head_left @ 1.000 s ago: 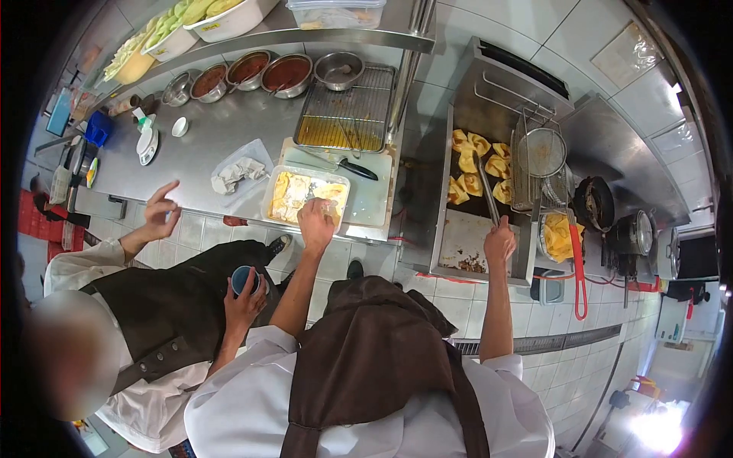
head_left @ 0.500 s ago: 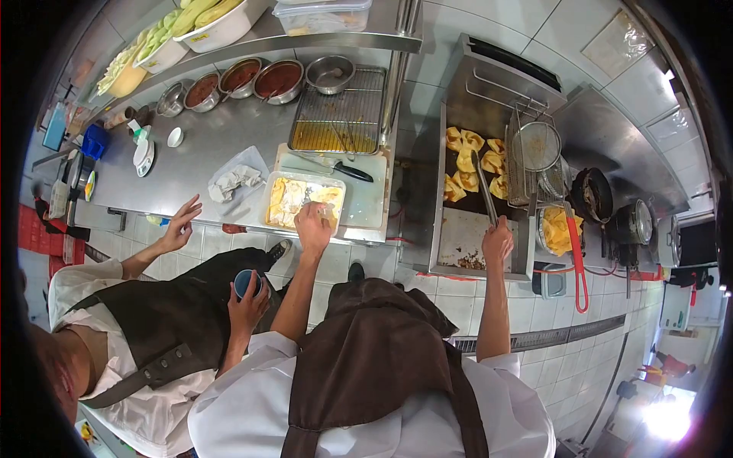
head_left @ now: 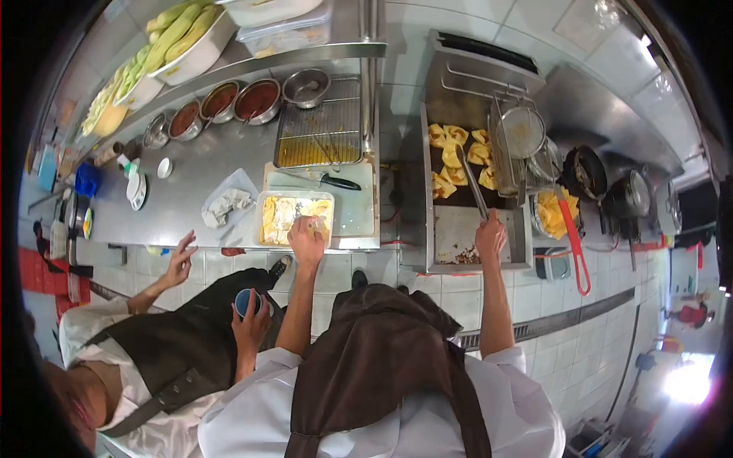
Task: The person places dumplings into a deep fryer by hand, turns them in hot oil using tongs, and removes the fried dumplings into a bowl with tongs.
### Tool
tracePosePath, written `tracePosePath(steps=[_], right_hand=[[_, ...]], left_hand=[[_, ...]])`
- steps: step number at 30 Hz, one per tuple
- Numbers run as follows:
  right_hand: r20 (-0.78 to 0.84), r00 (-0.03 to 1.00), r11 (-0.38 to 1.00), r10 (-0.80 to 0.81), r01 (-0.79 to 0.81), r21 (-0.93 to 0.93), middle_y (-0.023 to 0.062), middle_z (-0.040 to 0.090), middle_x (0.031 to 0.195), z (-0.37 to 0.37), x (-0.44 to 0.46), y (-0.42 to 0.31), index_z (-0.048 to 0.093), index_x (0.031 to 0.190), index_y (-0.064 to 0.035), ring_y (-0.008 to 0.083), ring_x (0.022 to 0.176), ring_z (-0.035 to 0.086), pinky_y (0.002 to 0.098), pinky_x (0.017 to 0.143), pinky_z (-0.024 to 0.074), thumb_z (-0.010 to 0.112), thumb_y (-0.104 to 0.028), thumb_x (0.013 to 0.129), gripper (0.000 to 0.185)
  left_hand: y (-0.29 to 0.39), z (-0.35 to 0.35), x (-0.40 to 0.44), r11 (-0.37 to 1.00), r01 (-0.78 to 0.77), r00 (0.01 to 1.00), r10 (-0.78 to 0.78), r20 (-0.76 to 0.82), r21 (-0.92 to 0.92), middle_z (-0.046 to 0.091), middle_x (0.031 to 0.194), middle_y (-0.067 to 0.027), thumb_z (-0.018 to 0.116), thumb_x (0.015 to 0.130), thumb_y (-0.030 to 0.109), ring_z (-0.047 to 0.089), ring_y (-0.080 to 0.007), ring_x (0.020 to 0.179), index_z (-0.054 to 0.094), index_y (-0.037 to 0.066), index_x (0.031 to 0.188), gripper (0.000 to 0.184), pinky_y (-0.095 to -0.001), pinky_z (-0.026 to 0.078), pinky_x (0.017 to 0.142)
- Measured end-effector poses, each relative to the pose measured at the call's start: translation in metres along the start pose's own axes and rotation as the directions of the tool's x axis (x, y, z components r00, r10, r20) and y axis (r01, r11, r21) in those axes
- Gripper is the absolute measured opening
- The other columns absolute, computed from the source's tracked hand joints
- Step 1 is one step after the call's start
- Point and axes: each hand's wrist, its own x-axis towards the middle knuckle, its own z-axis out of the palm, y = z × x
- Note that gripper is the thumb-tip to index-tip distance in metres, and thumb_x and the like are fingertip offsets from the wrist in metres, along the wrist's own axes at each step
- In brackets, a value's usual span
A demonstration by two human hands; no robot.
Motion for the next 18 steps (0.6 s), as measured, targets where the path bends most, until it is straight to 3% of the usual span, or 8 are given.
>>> tracePosePath(steps=[2, 4, 6, 9, 10, 11, 15, 18], right_hand=[[0.13, 0.992, 0.998, 0.006, 0.003, -0.069, 0.0227, 0.064, 0.077, -0.009, 0.003, -0.01, 0.054, 0.106, -0.0011, 0.0417, 0.074, 0.063, 0.0518, 0.062, 0.0471, 0.059, -0.011, 0.083, 0.026], [0.131, 0.989, 0.998, 0.064, -0.063, -0.009, 0.022, 0.063, 0.074, -0.007, 0.011, -0.012, 0.055, 0.109, -0.0004, 0.0418, 0.071, 0.063, 0.0521, 0.06, 0.0478, 0.056, -0.01, 0.082, 0.028], [-0.093, 0.993, 0.992, -0.066, 0.055, -0.113, 0.0219, 0.063, 0.074, 0.014, 0.007, -0.008, 0.057, 0.109, -0.0003, 0.0413, 0.072, 0.063, 0.0516, 0.062, 0.0494, 0.054, -0.008, 0.082, 0.029], [0.115, 0.99, 0.993, 0.08, -0.07, -0.091, 0.0235, 0.064, 0.085, 0.006, 0.02, -0.024, 0.053, 0.12, -0.0021, 0.0411, 0.078, 0.063, 0.0506, 0.069, 0.0506, 0.055, -0.011, 0.081, 0.04], [0.059, 0.997, 0.996, 0.057, -0.052, -0.07, 0.023, 0.064, 0.08, 0.013, 0.018, -0.023, 0.053, 0.12, -0.002, 0.0414, 0.076, 0.063, 0.0513, 0.068, 0.0487, 0.055, -0.011, 0.08, 0.041], [0.017, 0.999, 0.998, 0.031, -0.03, -0.055, 0.0225, 0.063, 0.076, 0.018, 0.021, -0.023, 0.053, 0.12, -0.0019, 0.0417, 0.075, 0.062, 0.0519, 0.066, 0.0467, 0.056, -0.012, 0.08, 0.041], [-0.077, 0.996, 0.999, -0.034, 0.032, -0.037, 0.0225, 0.063, 0.074, 0.021, 0.02, -0.026, 0.054, 0.115, 0.0017, 0.0411, 0.073, 0.061, 0.0508, 0.063, 0.0462, 0.058, -0.01, 0.079, 0.038], [0.004, 0.999, 0.998, -0.033, 0.033, -0.048, 0.0231, 0.063, 0.074, 0.0, 0.015, -0.04, 0.054, 0.114, 0.0025, 0.0412, 0.073, 0.061, 0.0498, 0.062, 0.0461, 0.06, -0.011, 0.079, 0.037]], left_hand=[[-0.022, -0.004, -0.013, 0.997, -0.056, 0.994, 0.06, 0.086, -0.051, 0.057, 0.101, -0.0147, 0.061, 0.066, 0.001, 0.053, -0.0359, 0.1, 0.056, 0.004, 0.102, 0.036, -0.0469, 0.041, 0.084], [-0.031, 0.01, 0.002, 0.984, -0.175, 0.969, 0.17, -0.18, -0.015, 0.057, 0.1, -0.0187, 0.062, 0.068, 0.004, 0.054, -0.0392, 0.097, 0.054, 0.001, 0.107, 0.04, -0.0483, 0.043, 0.083], [-0.013, -0.001, 0.026, 0.99, -0.103, 0.989, 0.092, -0.115, -0.092, 0.055, 0.098, -0.0228, 0.061, 0.066, 0.007, 0.052, -0.0434, 0.095, 0.054, -0.001, 0.109, 0.044, -0.0504, 0.042, 0.08], [-0.033, 0.014, 0.031, 0.987, 0.109, 0.985, -0.123, 0.12, 0.121, 0.048, 0.121, -0.0215, 0.062, 0.068, 0.016, 0.044, -0.0396, 0.118, 0.044, 0.0, 0.122, 0.06, -0.0577, 0.033, 0.097], [-0.027, 0.008, 0.035, 0.972, 0.159, 0.962, -0.192, 0.192, 0.173, 0.046, 0.125, -0.0217, 0.062, 0.068, 0.018, 0.041, -0.0392, 0.121, 0.043, 0.0, 0.124, 0.061, -0.0592, 0.03, 0.1], [-0.028, 0.009, 0.043, 0.97, 0.185, 0.965, -0.21, 0.155, 0.158, 0.046, 0.125, -0.0217, 0.062, 0.068, 0.018, 0.041, -0.0392, 0.121, 0.043, 0.0, 0.124, 0.061, -0.0592, 0.03, 0.1], [-0.042, 0.025, 0.039, 0.951, 0.14, 0.942, -0.214, 0.257, 0.277, 0.043, 0.132, -0.0233, 0.062, 0.071, 0.023, 0.036, -0.0391, 0.128, 0.042, 0.001, 0.129, 0.065, -0.0593, 0.024, 0.106], [-0.032, 0.013, 0.046, 0.916, 0.136, 0.862, -0.298, 0.41, 0.378, 0.04, 0.138, -0.0195, 0.062, 0.075, 0.026, 0.034, -0.0352, 0.132, 0.041, 0.002, 0.131, 0.064, -0.0621, 0.022, 0.106]])
